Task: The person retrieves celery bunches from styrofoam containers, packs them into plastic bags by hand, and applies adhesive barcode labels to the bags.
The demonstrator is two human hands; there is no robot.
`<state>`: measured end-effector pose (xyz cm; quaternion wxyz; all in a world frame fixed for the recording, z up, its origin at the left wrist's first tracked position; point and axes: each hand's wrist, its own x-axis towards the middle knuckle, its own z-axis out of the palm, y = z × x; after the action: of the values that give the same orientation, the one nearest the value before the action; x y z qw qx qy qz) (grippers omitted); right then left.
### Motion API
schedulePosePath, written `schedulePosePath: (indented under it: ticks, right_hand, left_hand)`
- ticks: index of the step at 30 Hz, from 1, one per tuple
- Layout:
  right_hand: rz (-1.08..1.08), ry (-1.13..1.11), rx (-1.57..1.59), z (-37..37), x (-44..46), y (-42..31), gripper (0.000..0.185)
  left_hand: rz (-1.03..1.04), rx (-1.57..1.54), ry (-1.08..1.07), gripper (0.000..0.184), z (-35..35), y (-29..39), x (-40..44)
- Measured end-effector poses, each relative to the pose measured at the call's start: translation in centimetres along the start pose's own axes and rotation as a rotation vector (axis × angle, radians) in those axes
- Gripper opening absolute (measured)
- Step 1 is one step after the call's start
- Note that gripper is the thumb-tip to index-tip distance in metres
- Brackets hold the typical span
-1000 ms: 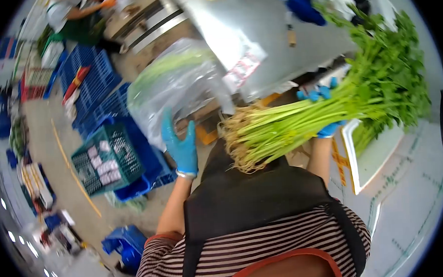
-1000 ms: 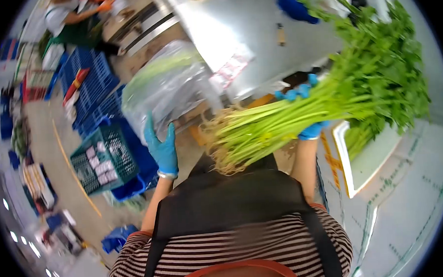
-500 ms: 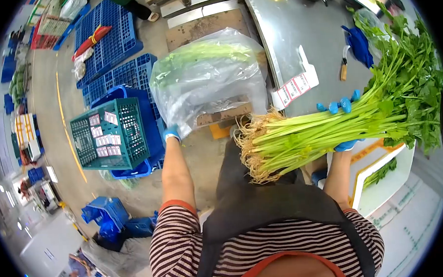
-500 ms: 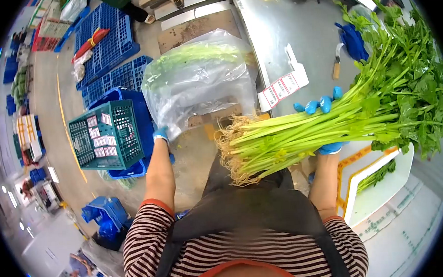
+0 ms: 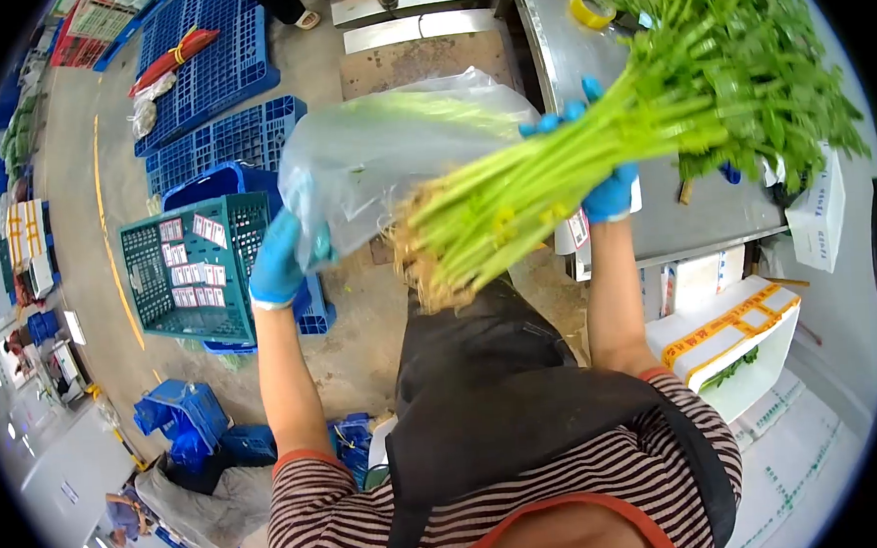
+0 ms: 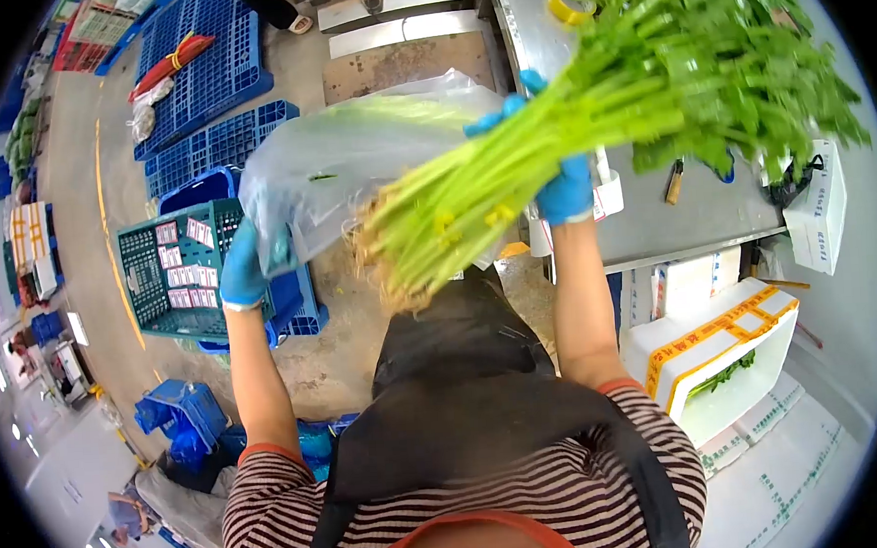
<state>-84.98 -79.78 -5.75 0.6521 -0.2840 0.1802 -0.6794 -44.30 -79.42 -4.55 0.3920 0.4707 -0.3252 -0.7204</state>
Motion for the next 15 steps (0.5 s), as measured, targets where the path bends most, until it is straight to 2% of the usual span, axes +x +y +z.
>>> schedulePosePath:
  ticks: [1, 2, 4, 5, 6, 7, 8, 10, 12, 13, 14, 15]
  right_hand:
    - [0.025, -0.092, -0.098, -1.3, 2.3, 0.1, 0.067]
    - [0.014, -0.044, -0.155, -1.2, 4.1, 0.2, 0.066]
    - [-0.01, 0.058, -0.271, -0.8, 6.7, 0.1, 0.065]
    - [-0.052, 0.173, -0.294, -2.0, 7.6, 0.7, 0.065]
    - [-0.092, 0.287, -0.318, -3.6, 8.2, 1.4, 0.066]
    - [-0.13, 0.394, -0.342, -4.2, 8.5, 1.8, 0.066]
    - [-0.136, 0.378, -0.284, -3.2, 8.7, 2.2, 0.061]
    - [-0.147, 0.339, -0.165, -0.9, 8.9, 3.7, 0.054]
    - [-0.153, 0.272, -0.247, -1.0, 9.0, 6.4, 0.057]
    - [-0.166, 0.259, -0.32, -0.3, 8.9, 7.8, 0.058]
    - [-0.179, 0.244, -0.391, 0.1, 8.7, 8.5, 0.059]
    - [-0.208, 0.192, -0.648, 0.2, 8.7, 8.6, 0.058]
  left_hand:
    - [-0.097, 0.11, -0.118, 0.068, -0.6, 1.2, -0.6]
    - [-0.194, 0.22, -0.236, 0.072, -1.1, 2.6, -1.0]
    - [-0.391, 0.251, -0.34, 0.066, -3.1, 3.7, -1.1]
    - [-0.385, 0.172, -0.364, 0.051, -3.6, 3.9, -1.0]
    - [-0.309, 0.077, -0.302, 0.053, -3.4, 3.7, -1.2]
    - [-0.322, 0.052, -0.38, 0.062, -4.1, 3.1, -0.5]
    - [-0.328, 0.028, -0.456, 0.071, -3.7, 3.4, 0.6]
    - [-0.145, -0.192, -0.367, 0.083, 0.0, 4.4, 1.5]
    - [-0.081, -0.477, -0.366, 0.065, 0.3, 3.5, 4.5]
    - [-0.059, -0.561, -0.216, 0.062, 1.4, 4.1, 5.5]
    - [-0.024, -0.697, -0.368, 0.058, 1.7, 4.7, 7.4]
    - [0.011, -0.813, -0.398, 0.055, 2.3, 5.6, 8.4]
